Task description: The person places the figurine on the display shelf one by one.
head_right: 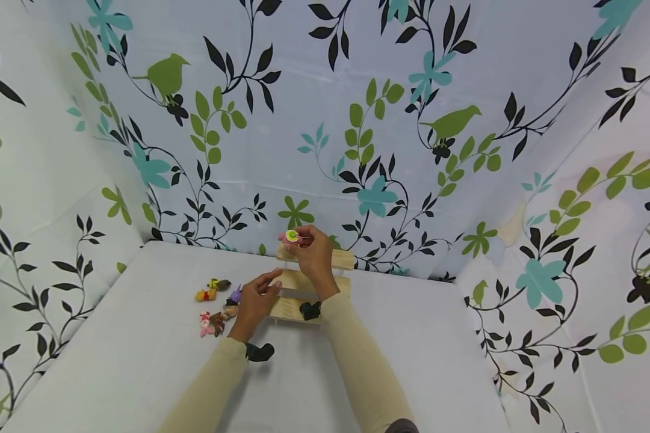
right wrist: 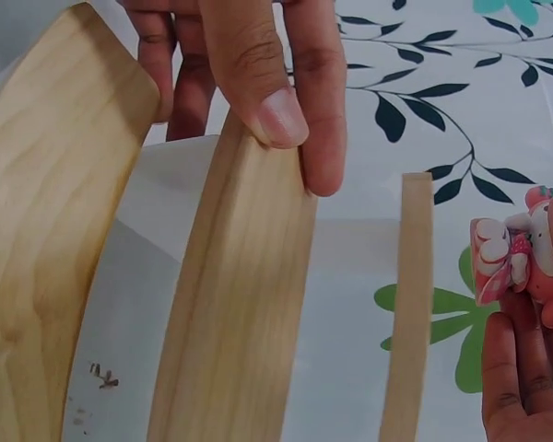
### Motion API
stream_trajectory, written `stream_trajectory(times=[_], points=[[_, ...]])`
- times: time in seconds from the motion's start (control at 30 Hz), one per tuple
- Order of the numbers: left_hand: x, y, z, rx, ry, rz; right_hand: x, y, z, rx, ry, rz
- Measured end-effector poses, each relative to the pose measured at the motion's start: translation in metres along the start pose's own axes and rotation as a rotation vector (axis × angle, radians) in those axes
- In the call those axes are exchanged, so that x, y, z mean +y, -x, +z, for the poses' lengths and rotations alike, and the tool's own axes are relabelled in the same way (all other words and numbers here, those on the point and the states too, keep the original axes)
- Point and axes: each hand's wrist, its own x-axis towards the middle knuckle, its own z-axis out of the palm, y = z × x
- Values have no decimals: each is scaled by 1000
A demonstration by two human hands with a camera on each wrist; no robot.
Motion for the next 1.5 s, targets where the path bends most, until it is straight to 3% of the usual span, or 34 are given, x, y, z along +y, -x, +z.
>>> stream_trajectory(times=[0.57, 0.97, 1.17, 1.5], points=[[-5, 1, 0, -9, 43, 53, 12, 0, 7, -29, 36, 14], [1, 3, -2, -26, -1, 28, 17, 2, 4, -43, -23, 0], [-2, 4, -2, -13, -26, 36, 18, 12, -12, -33, -36, -30], [-5, 0, -2, -16, -22, 40, 23, 24, -54, 57, -19, -40]])
